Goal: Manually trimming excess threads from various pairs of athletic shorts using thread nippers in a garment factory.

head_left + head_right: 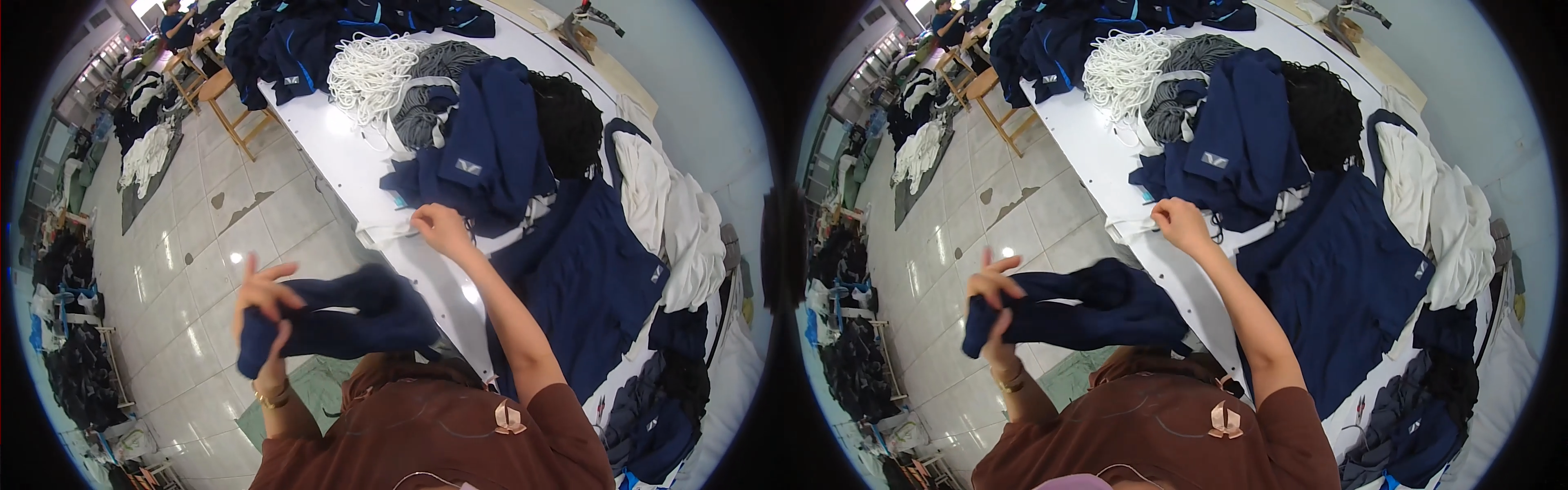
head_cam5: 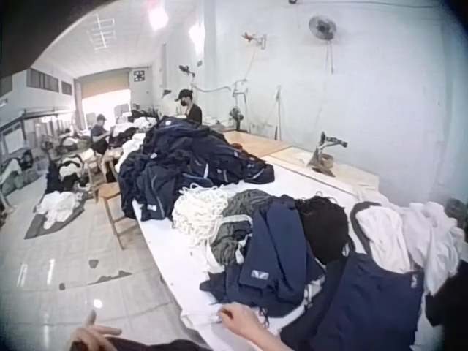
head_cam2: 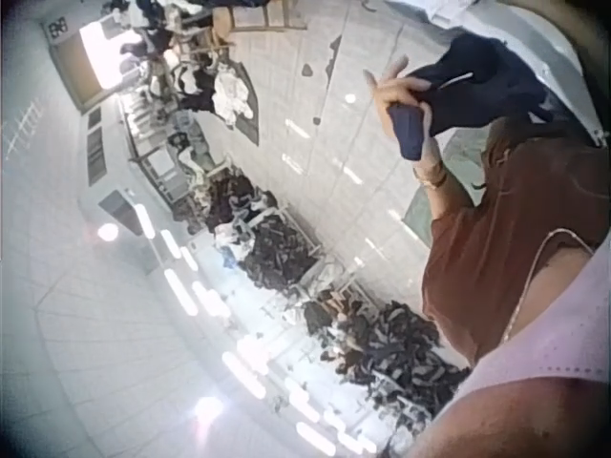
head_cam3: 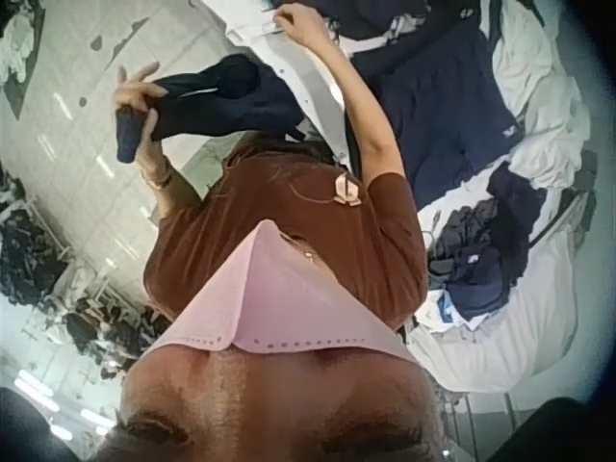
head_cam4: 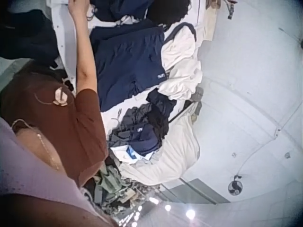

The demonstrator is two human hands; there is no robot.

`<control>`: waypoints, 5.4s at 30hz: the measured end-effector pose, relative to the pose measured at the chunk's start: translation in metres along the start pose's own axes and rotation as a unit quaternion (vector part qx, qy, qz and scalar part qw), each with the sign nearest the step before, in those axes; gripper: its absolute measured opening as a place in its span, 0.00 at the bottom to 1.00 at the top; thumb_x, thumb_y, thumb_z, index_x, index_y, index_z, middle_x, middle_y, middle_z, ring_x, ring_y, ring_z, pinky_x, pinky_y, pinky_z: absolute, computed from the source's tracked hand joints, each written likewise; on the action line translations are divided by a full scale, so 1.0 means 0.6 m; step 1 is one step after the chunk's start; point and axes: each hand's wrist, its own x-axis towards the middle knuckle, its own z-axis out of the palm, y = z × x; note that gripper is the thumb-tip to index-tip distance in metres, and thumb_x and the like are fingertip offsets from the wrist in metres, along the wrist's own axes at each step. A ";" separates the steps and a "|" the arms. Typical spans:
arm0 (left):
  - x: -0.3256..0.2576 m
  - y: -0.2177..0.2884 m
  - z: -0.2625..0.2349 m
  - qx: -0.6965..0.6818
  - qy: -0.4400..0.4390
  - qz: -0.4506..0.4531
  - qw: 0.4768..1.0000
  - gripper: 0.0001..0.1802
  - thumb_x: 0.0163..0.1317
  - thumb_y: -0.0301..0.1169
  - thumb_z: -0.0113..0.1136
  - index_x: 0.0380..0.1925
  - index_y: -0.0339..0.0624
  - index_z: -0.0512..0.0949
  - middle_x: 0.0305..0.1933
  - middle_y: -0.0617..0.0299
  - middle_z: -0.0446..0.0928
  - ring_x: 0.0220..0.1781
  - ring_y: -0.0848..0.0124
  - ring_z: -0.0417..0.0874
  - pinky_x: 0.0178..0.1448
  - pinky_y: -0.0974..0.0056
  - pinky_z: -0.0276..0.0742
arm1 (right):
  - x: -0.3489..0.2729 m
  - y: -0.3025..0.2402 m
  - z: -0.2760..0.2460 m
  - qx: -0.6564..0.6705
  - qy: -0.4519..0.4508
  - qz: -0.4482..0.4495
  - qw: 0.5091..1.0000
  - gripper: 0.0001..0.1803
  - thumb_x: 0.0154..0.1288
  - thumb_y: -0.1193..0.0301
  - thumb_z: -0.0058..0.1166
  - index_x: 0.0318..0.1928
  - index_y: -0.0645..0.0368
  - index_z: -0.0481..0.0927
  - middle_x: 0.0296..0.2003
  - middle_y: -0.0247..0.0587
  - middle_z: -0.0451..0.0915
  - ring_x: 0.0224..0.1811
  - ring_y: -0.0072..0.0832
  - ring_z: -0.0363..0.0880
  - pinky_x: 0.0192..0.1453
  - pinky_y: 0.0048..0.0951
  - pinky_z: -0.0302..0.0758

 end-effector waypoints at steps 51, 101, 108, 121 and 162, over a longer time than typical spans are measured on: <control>0.184 -0.121 0.203 -0.335 -0.361 -0.214 0.844 0.11 0.62 0.31 0.50 0.25 0.35 0.74 0.25 0.57 0.74 0.23 0.72 0.71 0.32 0.70 0.68 | -0.160 -0.093 -0.147 0.396 0.034 0.130 0.908 0.20 0.67 0.61 0.50 0.52 0.62 0.75 0.46 0.40 0.79 0.46 0.26 0.77 0.49 0.27 0.72; 0.067 -0.129 0.330 -0.462 -0.352 -0.410 0.704 0.24 0.69 0.43 0.43 0.54 0.34 0.70 0.49 0.56 0.76 0.35 0.76 0.76 0.41 0.71 0.75 | -0.196 -0.147 -0.214 0.000 0.241 0.022 0.970 0.11 0.54 0.77 0.58 0.40 0.60 0.79 0.35 0.41 0.76 0.34 0.30 0.76 0.37 0.27 0.71; 0.066 -0.135 0.345 -0.441 -0.351 -0.350 0.748 0.23 0.69 0.42 0.44 0.54 0.36 0.70 0.49 0.56 0.76 0.35 0.76 0.77 0.42 0.71 0.75 | -0.188 -0.064 -0.147 0.437 0.194 0.166 0.862 0.21 0.64 0.75 0.51 0.57 0.62 0.68 0.45 0.39 0.77 0.44 0.21 0.74 0.48 0.22 0.70; 0.062 -0.169 0.373 -0.064 -0.212 -0.012 0.975 0.15 0.61 0.21 0.50 0.49 0.34 0.74 0.52 0.52 0.75 0.52 0.65 0.76 0.56 0.67 0.67 | -0.193 -0.086 -0.170 -0.161 0.275 -0.089 0.944 0.11 0.46 0.75 0.65 0.34 0.58 0.81 0.24 0.33 0.73 0.25 0.28 0.71 0.30 0.28 0.66; 0.052 -0.180 0.364 -0.067 -0.257 0.020 0.964 0.29 0.48 0.21 0.55 0.55 0.43 0.70 0.59 0.47 0.70 0.54 0.54 0.77 0.53 0.62 0.71 | -0.162 -0.112 -0.148 -0.172 0.202 -0.178 0.948 0.13 0.45 0.76 0.55 0.36 0.59 0.78 0.46 0.43 0.75 0.44 0.36 0.76 0.42 0.32 0.73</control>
